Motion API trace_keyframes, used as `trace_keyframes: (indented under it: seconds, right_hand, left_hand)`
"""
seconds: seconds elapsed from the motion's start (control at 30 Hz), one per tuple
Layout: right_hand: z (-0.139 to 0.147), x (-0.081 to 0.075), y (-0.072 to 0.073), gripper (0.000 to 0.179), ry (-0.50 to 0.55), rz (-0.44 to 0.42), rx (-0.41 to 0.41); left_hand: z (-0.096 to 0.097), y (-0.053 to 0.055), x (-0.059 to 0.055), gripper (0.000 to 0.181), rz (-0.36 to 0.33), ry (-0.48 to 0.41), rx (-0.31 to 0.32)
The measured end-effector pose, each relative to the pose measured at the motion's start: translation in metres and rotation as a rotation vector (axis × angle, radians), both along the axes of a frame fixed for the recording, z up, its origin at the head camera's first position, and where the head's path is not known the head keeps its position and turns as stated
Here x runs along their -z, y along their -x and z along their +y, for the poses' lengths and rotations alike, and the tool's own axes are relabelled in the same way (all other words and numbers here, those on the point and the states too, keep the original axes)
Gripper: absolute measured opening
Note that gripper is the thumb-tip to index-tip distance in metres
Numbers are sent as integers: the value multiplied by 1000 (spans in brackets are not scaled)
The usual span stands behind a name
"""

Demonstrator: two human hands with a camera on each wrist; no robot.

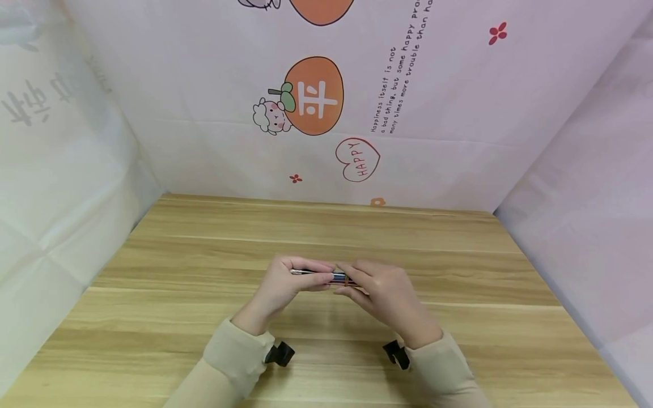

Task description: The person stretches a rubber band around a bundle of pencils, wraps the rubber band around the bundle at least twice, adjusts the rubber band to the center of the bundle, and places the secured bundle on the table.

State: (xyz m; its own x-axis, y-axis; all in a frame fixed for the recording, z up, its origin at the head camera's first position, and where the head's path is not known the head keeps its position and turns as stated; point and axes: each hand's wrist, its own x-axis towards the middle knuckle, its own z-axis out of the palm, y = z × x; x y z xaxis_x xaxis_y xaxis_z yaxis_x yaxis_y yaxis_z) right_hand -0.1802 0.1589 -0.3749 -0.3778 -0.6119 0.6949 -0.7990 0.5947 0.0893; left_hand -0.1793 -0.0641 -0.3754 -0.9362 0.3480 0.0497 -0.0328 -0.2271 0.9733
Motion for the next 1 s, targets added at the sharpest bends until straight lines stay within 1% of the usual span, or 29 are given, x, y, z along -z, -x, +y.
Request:
trace_keyframes:
  seconds: [0.1, 0.2, 0.23, 0.3, 0.37, 0.4, 0.47, 0.53, 0.57, 0.6, 0.67, 0.73, 0.77, 0.93, 1.0]
  right_hand:
    - [0, -1, 0, 43, 16, -11, -12]
    - [4, -3, 0, 42, 55, -44, -9]
    - [6, -4, 0, 42, 70, -61, -5]
    - [11, -6, -1, 39, 98, -128, 7]
    - [15, -8, -1, 34, 146, -246, 12]
    - [17, -9, -2, 31, 185, -335, 1]
    - [19, -10, -2, 26, 289, -543, -19]
    - [19, -11, -2, 21, 432, -752, -22]
    - [19, -11, -2, 18, 508, -843, -23]
    - [18, -12, -2, 17, 572, -912, -18]
    - [16, -11, -2, 16, 668, -998, -5]
    - [14, -10, -1, 16, 725, -1026, -21]
    - [13, -9, -1, 17, 742, -1024, -39]
    - [7, -3, 1, 14, 794, -985, -143]
    - [6, 1, 1, 13, 797, -940, -169]
  left_hand:
    - [0, -1, -1, 33, -5, 11, 4]
    - [-1, 0, -1, 31, -16, 15, -10]
    - [-2, 1, -1, 31, -19, 11, -15]
    - [-4, 2, -1, 27, -29, -4, -33]
    - [-6, 3, -1, 20, -36, -30, -54]
    - [-7, 3, -1, 17, -35, -46, -65]
    - [-9, 3, -1, 11, -35, -65, -88]
    - [-10, 4, -1, 7, -23, -69, -101]
    - [-10, 4, -1, 7, -14, -68, -106]
    - [-10, 4, -1, 7, -7, -63, -112]
    - [-9, 5, -1, 11, 5, -54, -125]
    - [-8, 5, -1, 16, 14, -46, -145]
    - [-8, 6, 0, 18, 17, -42, -155]
    - [-5, 8, 3, 24, 12, -14, -192]
    - [-3, 8, 4, 26, 9, -4, -194]
